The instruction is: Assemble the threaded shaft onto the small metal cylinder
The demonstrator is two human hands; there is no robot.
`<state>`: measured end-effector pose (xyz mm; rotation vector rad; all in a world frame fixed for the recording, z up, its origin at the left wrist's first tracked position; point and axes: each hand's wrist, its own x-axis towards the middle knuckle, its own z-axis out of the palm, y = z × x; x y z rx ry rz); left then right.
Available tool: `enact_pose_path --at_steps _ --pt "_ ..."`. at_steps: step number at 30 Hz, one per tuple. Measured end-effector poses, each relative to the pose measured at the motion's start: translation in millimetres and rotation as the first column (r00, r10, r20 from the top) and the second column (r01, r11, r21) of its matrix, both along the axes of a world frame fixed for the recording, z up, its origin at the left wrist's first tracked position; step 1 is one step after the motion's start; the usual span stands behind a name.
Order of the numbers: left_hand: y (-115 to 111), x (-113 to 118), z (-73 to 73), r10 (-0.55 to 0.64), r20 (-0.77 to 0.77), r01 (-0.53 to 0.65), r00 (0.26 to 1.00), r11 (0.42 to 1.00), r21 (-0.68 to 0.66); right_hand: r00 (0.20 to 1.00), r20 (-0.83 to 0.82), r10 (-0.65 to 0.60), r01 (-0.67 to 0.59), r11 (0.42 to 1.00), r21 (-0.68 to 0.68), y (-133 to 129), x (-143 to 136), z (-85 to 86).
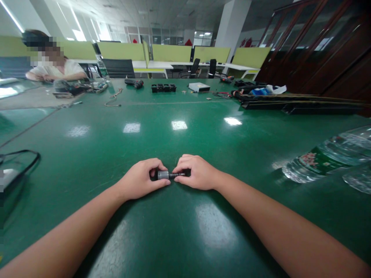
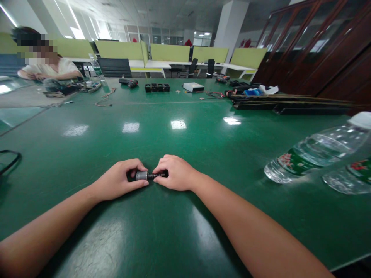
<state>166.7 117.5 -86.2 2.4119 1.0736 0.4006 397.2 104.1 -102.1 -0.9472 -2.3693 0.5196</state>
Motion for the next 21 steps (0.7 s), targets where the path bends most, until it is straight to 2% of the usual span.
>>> enact_pose_path --at_steps 21 --pt "1.3 -2.5 -1.2 -0.006 0.008 0.006 1.000 1.000 0.002 0.999 -0.029 -0.021 0.022 0.999 0.040 3.4 6.8 -1.8"
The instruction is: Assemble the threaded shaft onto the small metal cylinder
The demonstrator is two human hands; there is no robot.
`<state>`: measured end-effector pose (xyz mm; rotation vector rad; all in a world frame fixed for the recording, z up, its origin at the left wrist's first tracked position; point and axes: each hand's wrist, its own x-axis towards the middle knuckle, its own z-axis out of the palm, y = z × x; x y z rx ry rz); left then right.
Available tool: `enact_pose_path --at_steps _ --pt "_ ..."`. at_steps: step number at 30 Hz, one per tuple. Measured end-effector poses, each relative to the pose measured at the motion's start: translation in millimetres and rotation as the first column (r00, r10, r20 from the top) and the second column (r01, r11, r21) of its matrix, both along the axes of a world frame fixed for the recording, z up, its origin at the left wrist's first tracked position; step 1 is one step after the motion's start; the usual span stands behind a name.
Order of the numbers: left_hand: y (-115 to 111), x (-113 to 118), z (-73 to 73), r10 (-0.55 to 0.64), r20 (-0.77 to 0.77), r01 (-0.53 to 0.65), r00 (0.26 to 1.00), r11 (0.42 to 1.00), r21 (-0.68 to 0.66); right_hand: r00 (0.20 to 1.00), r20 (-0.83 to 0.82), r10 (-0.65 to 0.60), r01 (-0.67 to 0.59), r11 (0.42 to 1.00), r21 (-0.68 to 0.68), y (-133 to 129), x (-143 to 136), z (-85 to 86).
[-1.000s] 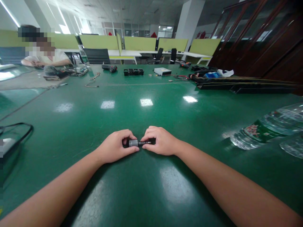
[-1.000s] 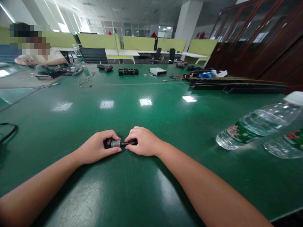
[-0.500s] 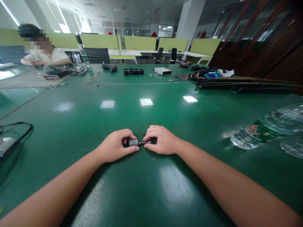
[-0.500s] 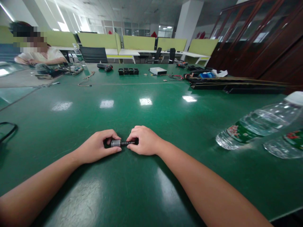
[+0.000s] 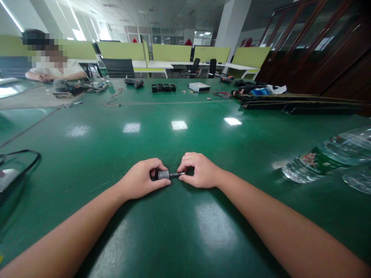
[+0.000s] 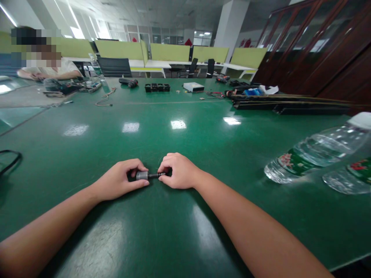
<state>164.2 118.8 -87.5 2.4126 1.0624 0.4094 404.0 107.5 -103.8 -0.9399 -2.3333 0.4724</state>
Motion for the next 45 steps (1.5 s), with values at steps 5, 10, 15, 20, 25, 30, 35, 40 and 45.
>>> enact_pose_path --at_steps 5,10,15,20,25,30,35,40,45 --pt "0 1 -0.1 -0.004 0.006 0.004 1.000 1.000 0.000 1.000 0.006 -0.018 0.018 1.000 -0.014 1 3 1.1" --pt "0 1 0.6 -0.006 0.012 0.006 1.000 1.000 0.016 0.999 0.011 -0.032 0.032 0.999 -0.029 1 3 1.4" --pt "-1 1 1.9 -0.005 0.012 0.005 1.000 1.000 0.016 0.999 0.013 -0.034 0.034 0.999 -0.034 1 4 2.2" --pt "-1 1 2.3 -0.009 0.026 0.008 1.000 1.000 0.014 0.999 0.019 -0.034 0.035 0.998 -0.045 1 3 3.6" --pt "-2 2 4.5 0.002 0.032 -0.002 0.999 1.000 -0.001 0.999 0.027 -0.039 0.041 0.998 -0.049 1 4 4.5" --pt "-2 2 4.2 0.026 0.024 -0.026 0.999 1.000 0.000 0.986 0.057 -0.154 0.157 0.986 -0.052 3 8 3.9" --pt "-1 1 3.0 0.016 0.029 -0.016 0.999 1.000 0.009 0.972 0.057 -0.230 0.233 0.970 -0.072 8 14 1.5" --pt "-2 1 4.3 0.018 0.025 -0.018 1.000 1.000 0.008 0.987 0.039 -0.156 0.159 0.983 -0.096 6 15 3.5" --pt "-2 2 3.9 0.015 0.034 -0.016 0.999 1.000 0.010 0.995 0.028 -0.093 0.095 0.992 -0.086 4 10 5.6"
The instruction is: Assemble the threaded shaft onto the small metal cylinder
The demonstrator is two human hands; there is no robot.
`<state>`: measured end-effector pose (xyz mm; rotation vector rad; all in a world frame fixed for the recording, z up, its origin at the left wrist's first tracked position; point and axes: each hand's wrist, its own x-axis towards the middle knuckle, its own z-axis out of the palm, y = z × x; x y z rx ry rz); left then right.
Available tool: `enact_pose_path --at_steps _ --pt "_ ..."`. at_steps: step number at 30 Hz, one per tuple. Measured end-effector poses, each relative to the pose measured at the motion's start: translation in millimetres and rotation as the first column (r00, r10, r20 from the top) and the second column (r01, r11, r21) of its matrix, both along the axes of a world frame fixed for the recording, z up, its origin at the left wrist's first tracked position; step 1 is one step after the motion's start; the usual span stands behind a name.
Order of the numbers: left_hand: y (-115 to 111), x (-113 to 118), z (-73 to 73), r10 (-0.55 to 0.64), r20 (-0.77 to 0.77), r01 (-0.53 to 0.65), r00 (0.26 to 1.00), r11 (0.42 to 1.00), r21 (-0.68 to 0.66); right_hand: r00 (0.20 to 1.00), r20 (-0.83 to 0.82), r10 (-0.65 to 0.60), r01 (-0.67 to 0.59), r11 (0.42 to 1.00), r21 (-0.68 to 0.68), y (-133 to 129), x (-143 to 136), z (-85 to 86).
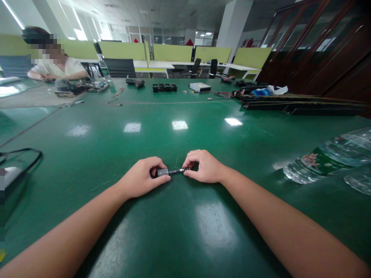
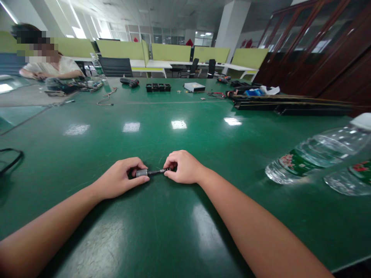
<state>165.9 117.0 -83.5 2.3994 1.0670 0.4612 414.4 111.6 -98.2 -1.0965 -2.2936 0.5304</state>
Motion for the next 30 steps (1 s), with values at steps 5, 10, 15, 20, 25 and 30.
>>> enact_pose_path --at_steps 5,10,15,20,25,30 --pt "1 -1 -1.3 -0.010 -0.005 0.010 1.000 1.000 -0.007 1.000 -0.025 0.007 -0.008 1.000 -0.009 -3 -7 -0.5" --pt "1 0 -2.0 -0.036 -0.001 0.036 0.999 0.999 0.001 0.995 -0.087 0.050 -0.057 0.995 -0.086 -10 -16 -1.1" --pt "1 0 -2.8 -0.032 0.007 0.032 0.999 0.999 0.000 0.993 -0.108 0.037 -0.049 0.994 -0.103 -11 -18 -2.4" --pt "1 0 -2.3 -0.031 0.001 0.031 1.000 0.999 -0.006 0.997 -0.062 0.050 -0.055 0.995 -0.081 -12 -18 -0.7" --pt "1 0 -1.9 -0.025 -0.015 0.024 1.000 1.000 -0.014 0.998 -0.031 0.063 -0.065 0.996 -0.068 -11 -19 0.6" --pt "1 0 -2.1 -0.034 -0.023 0.034 0.999 0.999 -0.013 0.997 -0.022 0.073 -0.074 0.995 -0.060 -10 -19 -0.6"
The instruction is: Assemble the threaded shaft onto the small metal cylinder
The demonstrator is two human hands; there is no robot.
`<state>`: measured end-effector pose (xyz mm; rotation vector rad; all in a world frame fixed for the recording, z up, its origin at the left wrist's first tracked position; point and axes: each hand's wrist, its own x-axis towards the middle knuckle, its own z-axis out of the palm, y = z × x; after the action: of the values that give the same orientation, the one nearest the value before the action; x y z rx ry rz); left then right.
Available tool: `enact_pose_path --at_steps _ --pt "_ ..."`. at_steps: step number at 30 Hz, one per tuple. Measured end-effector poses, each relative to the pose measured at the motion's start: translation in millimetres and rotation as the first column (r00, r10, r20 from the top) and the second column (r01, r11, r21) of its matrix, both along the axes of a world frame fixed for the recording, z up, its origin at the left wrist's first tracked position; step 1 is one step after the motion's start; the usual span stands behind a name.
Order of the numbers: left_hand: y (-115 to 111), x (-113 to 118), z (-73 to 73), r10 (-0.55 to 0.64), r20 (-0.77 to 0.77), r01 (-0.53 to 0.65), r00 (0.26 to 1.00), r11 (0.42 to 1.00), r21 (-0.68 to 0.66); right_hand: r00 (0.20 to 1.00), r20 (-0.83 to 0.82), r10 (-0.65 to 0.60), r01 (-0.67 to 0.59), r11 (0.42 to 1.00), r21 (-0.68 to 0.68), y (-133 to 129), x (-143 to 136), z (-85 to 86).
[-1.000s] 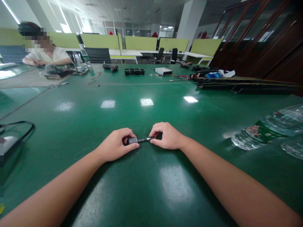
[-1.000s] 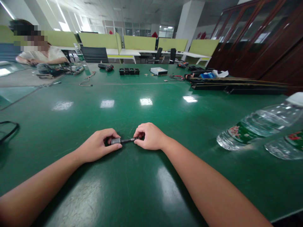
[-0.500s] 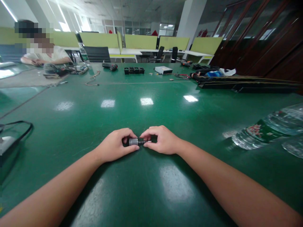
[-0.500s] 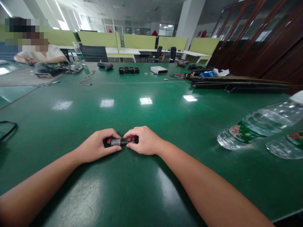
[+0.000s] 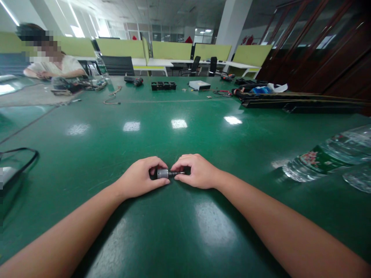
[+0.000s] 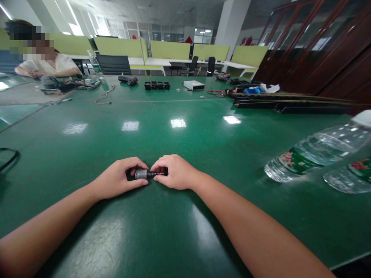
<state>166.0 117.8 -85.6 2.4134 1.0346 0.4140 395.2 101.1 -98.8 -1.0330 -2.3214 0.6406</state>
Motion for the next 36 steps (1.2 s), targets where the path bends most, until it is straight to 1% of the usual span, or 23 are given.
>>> enact_pose_path --at_steps 13,36 --pt "-0.2 0.2 0.5 -0.025 0.005 0.025 1.000 1.000 0.010 1.000 0.011 0.014 -0.015 1.000 0.006 0.9 -0.4 0.4" --pt "0.9 0.8 -1.7 -0.019 0.004 0.019 1.000 1.000 0.010 1.000 -0.001 0.018 -0.018 1.000 0.017 1.4 0.4 -1.1"
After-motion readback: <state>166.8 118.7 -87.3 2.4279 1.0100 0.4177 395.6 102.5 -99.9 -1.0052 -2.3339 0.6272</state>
